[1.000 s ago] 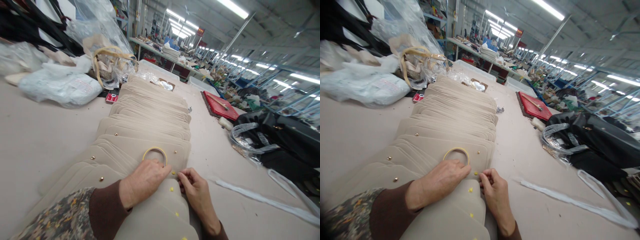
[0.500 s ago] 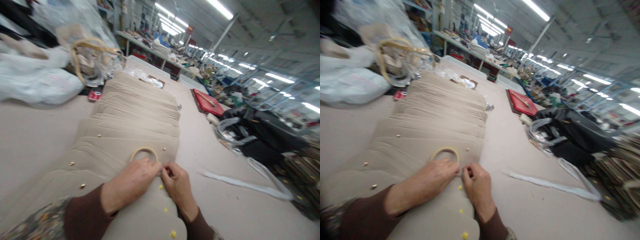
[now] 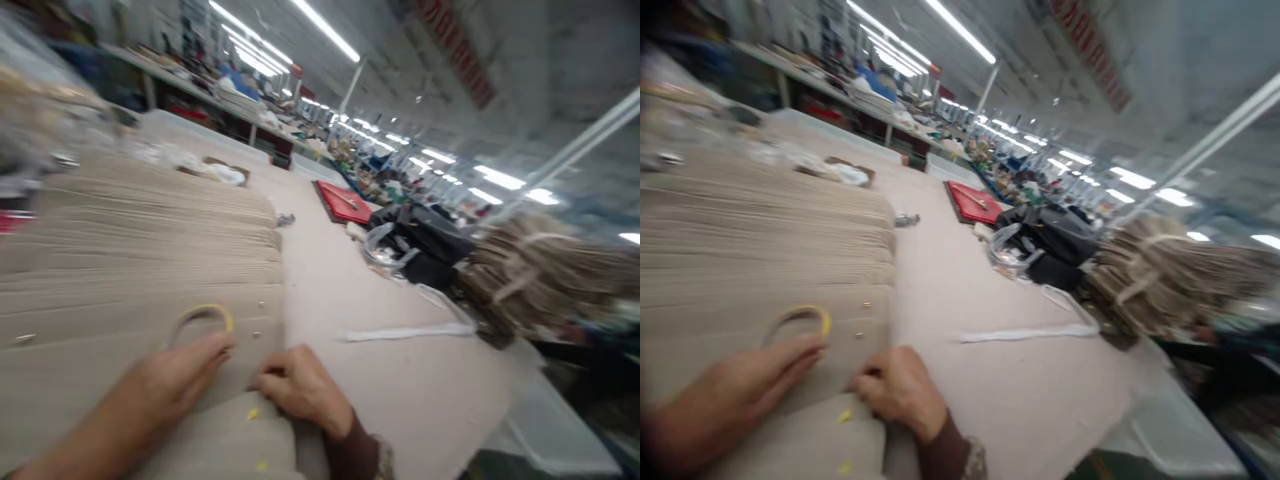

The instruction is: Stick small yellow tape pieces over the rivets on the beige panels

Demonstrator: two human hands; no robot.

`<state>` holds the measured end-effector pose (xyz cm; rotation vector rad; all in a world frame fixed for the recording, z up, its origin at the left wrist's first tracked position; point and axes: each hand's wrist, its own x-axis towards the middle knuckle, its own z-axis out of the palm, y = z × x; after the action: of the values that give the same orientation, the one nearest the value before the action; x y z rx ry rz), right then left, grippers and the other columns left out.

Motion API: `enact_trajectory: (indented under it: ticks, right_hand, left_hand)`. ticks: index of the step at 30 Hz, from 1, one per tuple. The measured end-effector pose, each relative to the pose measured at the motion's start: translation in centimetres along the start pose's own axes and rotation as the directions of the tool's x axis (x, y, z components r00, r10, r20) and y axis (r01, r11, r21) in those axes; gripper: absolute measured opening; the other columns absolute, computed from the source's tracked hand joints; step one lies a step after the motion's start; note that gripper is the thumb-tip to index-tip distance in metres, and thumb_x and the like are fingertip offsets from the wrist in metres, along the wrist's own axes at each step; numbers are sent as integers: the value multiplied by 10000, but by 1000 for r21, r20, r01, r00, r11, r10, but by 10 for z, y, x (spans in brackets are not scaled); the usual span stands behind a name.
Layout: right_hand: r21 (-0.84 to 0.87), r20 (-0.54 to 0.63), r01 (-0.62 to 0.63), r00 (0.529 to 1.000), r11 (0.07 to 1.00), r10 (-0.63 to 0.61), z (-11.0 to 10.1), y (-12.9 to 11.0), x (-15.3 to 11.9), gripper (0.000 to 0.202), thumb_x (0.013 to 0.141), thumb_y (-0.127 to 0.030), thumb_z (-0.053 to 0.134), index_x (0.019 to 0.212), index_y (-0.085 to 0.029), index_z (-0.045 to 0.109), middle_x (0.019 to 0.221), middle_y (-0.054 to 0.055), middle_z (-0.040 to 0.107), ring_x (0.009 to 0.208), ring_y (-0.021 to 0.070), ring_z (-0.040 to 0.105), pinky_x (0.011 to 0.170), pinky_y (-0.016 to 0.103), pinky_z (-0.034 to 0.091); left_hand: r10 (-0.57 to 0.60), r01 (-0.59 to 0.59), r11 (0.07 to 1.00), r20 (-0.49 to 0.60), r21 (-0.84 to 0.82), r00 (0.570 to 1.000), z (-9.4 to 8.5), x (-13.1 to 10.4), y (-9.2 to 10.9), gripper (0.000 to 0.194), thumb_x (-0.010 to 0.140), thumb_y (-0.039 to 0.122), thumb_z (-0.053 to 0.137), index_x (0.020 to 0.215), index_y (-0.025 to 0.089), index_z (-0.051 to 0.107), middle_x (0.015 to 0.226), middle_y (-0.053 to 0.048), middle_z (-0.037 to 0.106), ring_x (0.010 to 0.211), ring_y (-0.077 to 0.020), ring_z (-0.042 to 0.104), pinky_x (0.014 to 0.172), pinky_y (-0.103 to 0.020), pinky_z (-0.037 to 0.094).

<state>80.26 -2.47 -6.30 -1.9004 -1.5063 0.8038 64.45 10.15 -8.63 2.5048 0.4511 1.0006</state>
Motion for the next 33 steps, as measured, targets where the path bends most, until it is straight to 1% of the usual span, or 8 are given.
enact_trajectory:
  ticks: [2,5,11,19,22,27,31,33]
  right_hand:
    - [119,-203,20,979,993,5,-7,4,-1,180,867,-237,592,789,-214,752,718,-23,723,663,127,639,610,199,462]
    - [191,-319,151,944,970,-84,-9,2,3,151,872,-238,591,859,-193,734,775,10,723,703,140,642,652,222,489]
    - [31,-353,447,842,894,-408,3,-17,4,238,869,-122,578,1087,-193,643,903,40,690,800,140,634,745,250,516]
    - [-164,-300,555,760,816,-577,11,-17,7,159,877,-65,518,895,-188,617,807,34,672,754,135,621,705,248,501]
    - [-252,-337,529,736,810,-586,15,-14,6,159,857,-63,504,805,-189,586,702,11,638,646,125,598,622,235,474]
    - [-264,-429,471,724,842,-540,19,-20,4,155,807,-77,514,760,-185,615,635,-5,622,554,111,578,561,218,461]
    - [108,-429,251,885,962,-183,21,-26,7,119,809,-197,567,707,-180,626,559,-17,609,475,111,554,478,213,452]
    - [355,-355,79,933,931,57,19,-24,12,175,809,-295,593,684,-175,610,512,-25,586,432,112,538,437,214,443]
  left_hand:
    - [32,-34,998,30,47,999,-30,-6,7,192,977,274,428,1081,227,582,904,28,736,724,-111,695,678,-171,532]
    - [33,-36,999,98,23,995,-42,-5,18,205,993,216,394,1141,200,534,934,-9,733,753,-109,700,715,-175,538]
    - [3,-14,999,218,46,976,-33,-6,26,399,1013,269,353,1390,153,288,907,-48,732,724,-168,705,609,-242,544]
    - [-36,36,999,333,6,942,-32,-9,29,278,992,221,414,1261,191,350,879,-14,702,758,-185,700,577,-258,488]
    - [-37,45,999,336,-18,941,-31,-8,29,89,976,197,441,1064,203,455,805,15,658,709,-159,663,577,-246,451]
    - [-5,-15,997,249,80,969,-30,-6,29,148,947,119,401,849,196,482,707,17,582,607,-147,578,528,-253,394]
    - [36,-49,994,134,93,990,-28,-6,35,210,933,89,350,799,193,474,657,14,536,546,-142,517,497,-258,372]
    - [60,-66,995,84,72,995,-27,-8,38,216,930,78,338,811,192,476,658,14,533,548,-141,509,500,-258,373]
